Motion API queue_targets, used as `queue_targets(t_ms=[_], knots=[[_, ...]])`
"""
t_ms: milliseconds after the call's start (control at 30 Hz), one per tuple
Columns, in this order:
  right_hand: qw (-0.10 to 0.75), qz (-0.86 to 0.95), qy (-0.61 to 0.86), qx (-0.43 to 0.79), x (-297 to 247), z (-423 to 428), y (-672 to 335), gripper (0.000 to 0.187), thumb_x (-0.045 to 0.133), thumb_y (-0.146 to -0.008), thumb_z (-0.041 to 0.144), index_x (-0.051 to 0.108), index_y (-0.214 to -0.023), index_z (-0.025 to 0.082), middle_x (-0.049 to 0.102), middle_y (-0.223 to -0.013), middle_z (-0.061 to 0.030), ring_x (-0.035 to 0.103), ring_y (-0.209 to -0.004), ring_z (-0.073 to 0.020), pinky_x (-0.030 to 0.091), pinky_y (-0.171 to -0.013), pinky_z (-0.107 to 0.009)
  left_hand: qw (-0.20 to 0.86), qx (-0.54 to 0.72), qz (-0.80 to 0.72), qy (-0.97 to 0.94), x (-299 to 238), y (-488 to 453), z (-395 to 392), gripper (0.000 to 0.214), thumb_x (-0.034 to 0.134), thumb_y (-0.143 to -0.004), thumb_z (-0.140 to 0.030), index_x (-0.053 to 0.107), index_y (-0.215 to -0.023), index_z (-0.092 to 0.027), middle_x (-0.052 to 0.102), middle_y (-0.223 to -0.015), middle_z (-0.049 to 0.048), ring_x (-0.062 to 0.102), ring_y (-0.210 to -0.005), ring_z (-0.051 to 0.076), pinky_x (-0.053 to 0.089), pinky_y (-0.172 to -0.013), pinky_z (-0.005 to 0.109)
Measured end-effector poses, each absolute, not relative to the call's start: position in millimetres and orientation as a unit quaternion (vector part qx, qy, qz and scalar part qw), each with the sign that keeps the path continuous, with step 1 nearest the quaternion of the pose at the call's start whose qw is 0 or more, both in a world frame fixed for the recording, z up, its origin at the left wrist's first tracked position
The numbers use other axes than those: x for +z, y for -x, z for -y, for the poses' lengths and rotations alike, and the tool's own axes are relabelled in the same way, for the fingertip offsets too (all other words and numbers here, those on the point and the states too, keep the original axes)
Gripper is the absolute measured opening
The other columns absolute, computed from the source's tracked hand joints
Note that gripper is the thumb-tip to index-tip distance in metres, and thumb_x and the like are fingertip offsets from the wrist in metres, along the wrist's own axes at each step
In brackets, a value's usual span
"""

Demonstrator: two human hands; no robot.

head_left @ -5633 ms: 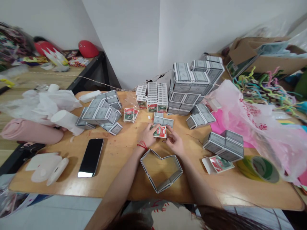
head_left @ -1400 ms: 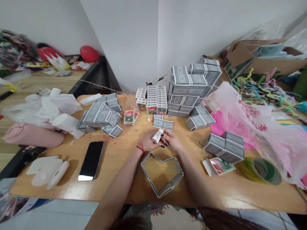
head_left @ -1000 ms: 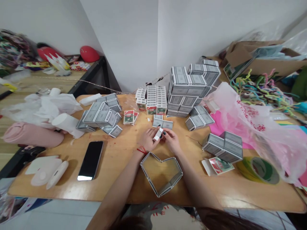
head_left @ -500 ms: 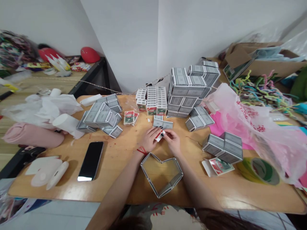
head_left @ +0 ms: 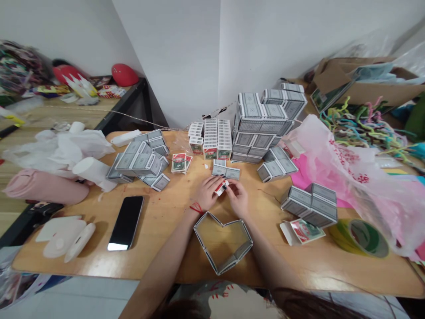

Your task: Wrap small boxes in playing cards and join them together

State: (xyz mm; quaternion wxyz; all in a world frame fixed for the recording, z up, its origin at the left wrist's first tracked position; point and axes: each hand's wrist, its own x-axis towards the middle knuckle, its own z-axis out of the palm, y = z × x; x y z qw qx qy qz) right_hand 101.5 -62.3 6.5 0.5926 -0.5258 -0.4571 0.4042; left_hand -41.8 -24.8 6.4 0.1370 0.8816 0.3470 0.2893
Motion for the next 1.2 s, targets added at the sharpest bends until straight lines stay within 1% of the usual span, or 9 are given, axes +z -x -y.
queue_targets(t_ms=[100,200,467,567,667,800,900,1067,1200], knots=[[0.588,0.479,0.522,0.391,11,66,-99,0.027,0.057,-0.073,0.032,0.056,-0.098,0.022,0.058,-0.093,-0.0051,0.053,-0.077,-0.0155,0.045,-0.073,-0.031,0.139,0.298,-0.354,-0.876,8,42,25,0.047,0.042,-0.079,-0.017,0.037,-0.126,-0.02,0.047,-0.126,0.0065,0.039,-0.12,0.018,0.036,-0.1,0.042],[0.581,0.49,0.53,0.376,12,68,-98,0.029,0.056,-0.073,0.033,0.056,-0.1,0.022,0.058,-0.093,-0.0049,0.053,-0.073,-0.0147,0.045,-0.069,-0.03,0.146,0.308,-0.357,-0.87,9,43,26,0.046,0.042,-0.079,-0.017,0.039,-0.125,-0.021,0.049,-0.124,0.006,0.04,-0.118,0.019,0.038,-0.099,0.043],[0.565,0.479,0.562,0.368,5,73,-100,0.028,0.051,-0.075,0.031,0.059,-0.101,0.025,0.062,-0.073,-0.0006,0.053,-0.057,-0.0137,0.044,-0.06,-0.028,0.144,0.306,-0.356,-0.871,6,43,25,0.044,0.044,-0.078,-0.016,0.044,-0.121,-0.022,0.051,-0.123,0.0048,0.043,-0.116,0.018,0.039,-0.099,0.043],[0.564,0.462,0.563,0.389,9,72,-100,0.025,0.049,-0.077,0.033,0.06,-0.097,0.024,0.062,-0.076,-0.0015,0.051,-0.052,-0.0123,0.044,-0.057,-0.029,0.146,0.306,-0.353,-0.872,5,44,25,0.045,0.044,-0.077,-0.014,0.045,-0.121,-0.022,0.051,-0.123,0.0044,0.042,-0.117,0.018,0.039,-0.098,0.043],[0.598,0.423,0.549,0.403,11,70,-101,0.02,0.051,-0.076,0.035,0.057,-0.091,0.023,0.061,-0.079,-0.0017,0.05,-0.05,-0.011,0.044,-0.053,-0.028,0.147,0.309,-0.341,-0.876,6,44,25,0.044,0.044,-0.077,-0.014,0.046,-0.12,-0.022,0.051,-0.122,0.004,0.043,-0.117,0.018,0.04,-0.097,0.044],[0.62,0.39,0.541,0.413,6,66,-103,0.017,0.054,-0.074,0.036,0.05,-0.082,0.022,0.055,-0.063,0.0025,0.049,-0.045,-0.0105,0.041,-0.047,-0.026,0.149,0.313,-0.33,-0.878,9,44,25,0.041,0.044,-0.078,-0.014,0.048,-0.118,-0.023,0.053,-0.121,0.0036,0.044,-0.116,0.017,0.039,-0.097,0.043],[0.614,0.384,0.564,0.398,3,66,-103,0.018,0.055,-0.074,0.038,0.05,-0.079,0.022,0.053,-0.056,0.0039,0.048,-0.043,-0.0106,0.04,-0.046,-0.025,0.149,0.318,-0.324,-0.878,10,44,25,0.04,0.045,-0.079,-0.014,0.049,-0.117,-0.022,0.054,-0.12,0.0038,0.044,-0.116,0.016,0.039,-0.098,0.041],[0.581,0.418,0.599,0.36,3,69,-102,0.023,0.05,-0.077,0.04,0.058,-0.085,0.02,0.061,-0.066,-0.0004,0.052,-0.048,-0.0109,0.045,-0.052,-0.026,0.146,0.322,-0.321,-0.878,9,44,24,0.04,0.045,-0.078,-0.014,0.049,-0.117,-0.022,0.054,-0.119,0.0041,0.045,-0.114,0.017,0.04,-0.097,0.041],[0.55,0.483,0.579,0.359,3,69,-102,0.029,0.046,-0.079,0.039,0.06,-0.094,0.018,0.064,-0.09,-0.0061,0.057,-0.059,-0.0121,0.049,-0.061,-0.028,0.144,0.325,-0.329,-0.875,7,44,24,0.042,0.045,-0.077,-0.013,0.048,-0.119,-0.021,0.053,-0.12,0.0047,0.044,-0.115,0.017,0.04,-0.097,0.04]])
